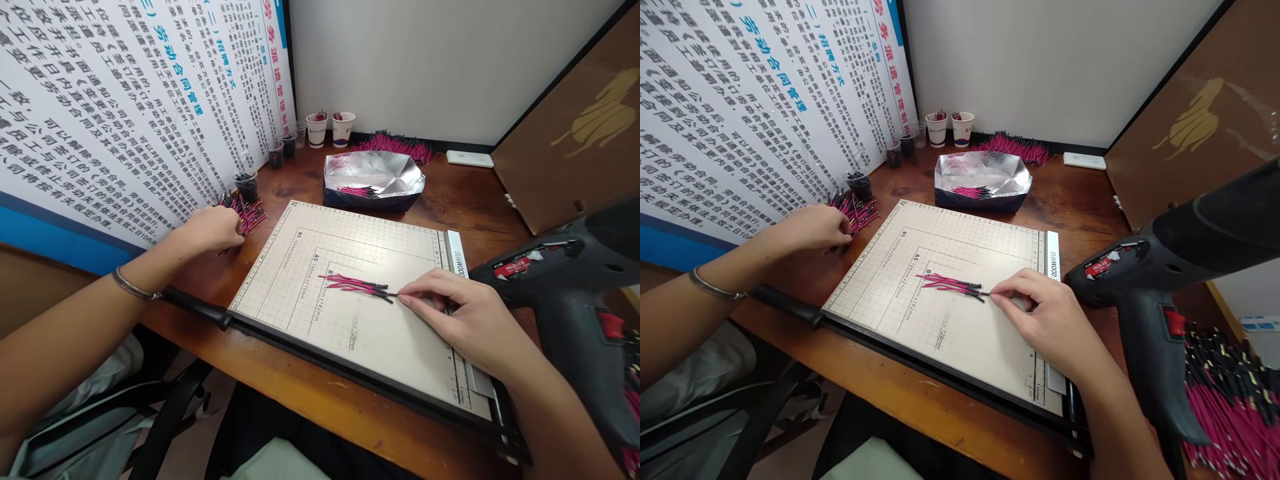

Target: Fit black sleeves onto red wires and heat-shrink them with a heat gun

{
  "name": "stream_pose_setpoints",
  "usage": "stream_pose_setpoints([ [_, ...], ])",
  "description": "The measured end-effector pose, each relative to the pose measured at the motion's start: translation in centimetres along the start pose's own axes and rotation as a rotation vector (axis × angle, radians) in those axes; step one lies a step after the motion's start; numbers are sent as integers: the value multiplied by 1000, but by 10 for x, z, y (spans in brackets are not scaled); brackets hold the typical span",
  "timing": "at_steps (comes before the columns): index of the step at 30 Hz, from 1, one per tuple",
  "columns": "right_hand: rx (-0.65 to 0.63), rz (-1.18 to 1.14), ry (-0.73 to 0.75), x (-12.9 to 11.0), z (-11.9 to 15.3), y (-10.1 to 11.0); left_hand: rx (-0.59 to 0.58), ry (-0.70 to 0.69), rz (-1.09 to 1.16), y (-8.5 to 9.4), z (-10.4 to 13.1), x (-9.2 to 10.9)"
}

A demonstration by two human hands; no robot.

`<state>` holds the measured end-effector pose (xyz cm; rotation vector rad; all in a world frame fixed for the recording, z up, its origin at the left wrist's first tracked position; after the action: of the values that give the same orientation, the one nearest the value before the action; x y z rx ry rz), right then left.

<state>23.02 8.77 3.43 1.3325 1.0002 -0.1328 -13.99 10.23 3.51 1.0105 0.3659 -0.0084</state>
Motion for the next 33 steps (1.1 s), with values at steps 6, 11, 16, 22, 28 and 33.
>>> stream_pose_setpoints([
  [6, 2, 3, 4, 0, 1, 0, -5, -18, -7, 0, 1, 0],
  [11, -2, 10, 8, -1, 0, 0, 46, -68, 11, 1, 4, 0],
  [16, -5, 17, 14, 0, 0, 1, 67, -165, 25, 0, 4, 1],
  [22, -9, 6, 11, 0, 0, -1, 58, -177, 30, -3, -2, -3],
  [28, -3, 8, 7, -1, 0, 0, 47, -162, 53, -2, -3, -5],
  [33, -13, 11, 3, -1, 1, 0, 37, -148, 57, -4, -3, 0],
])
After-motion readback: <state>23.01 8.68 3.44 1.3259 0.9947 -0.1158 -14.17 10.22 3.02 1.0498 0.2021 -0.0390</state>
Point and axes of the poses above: each hand's wrist, its own z-axis away from the middle knuckle, its own y-axis out of the back of the hand, x = y × z, the point moved 5 cm from there along -z, towards the middle knuckle, and after that the axes turned 5 degrees about -x, right-handed, at the moved point
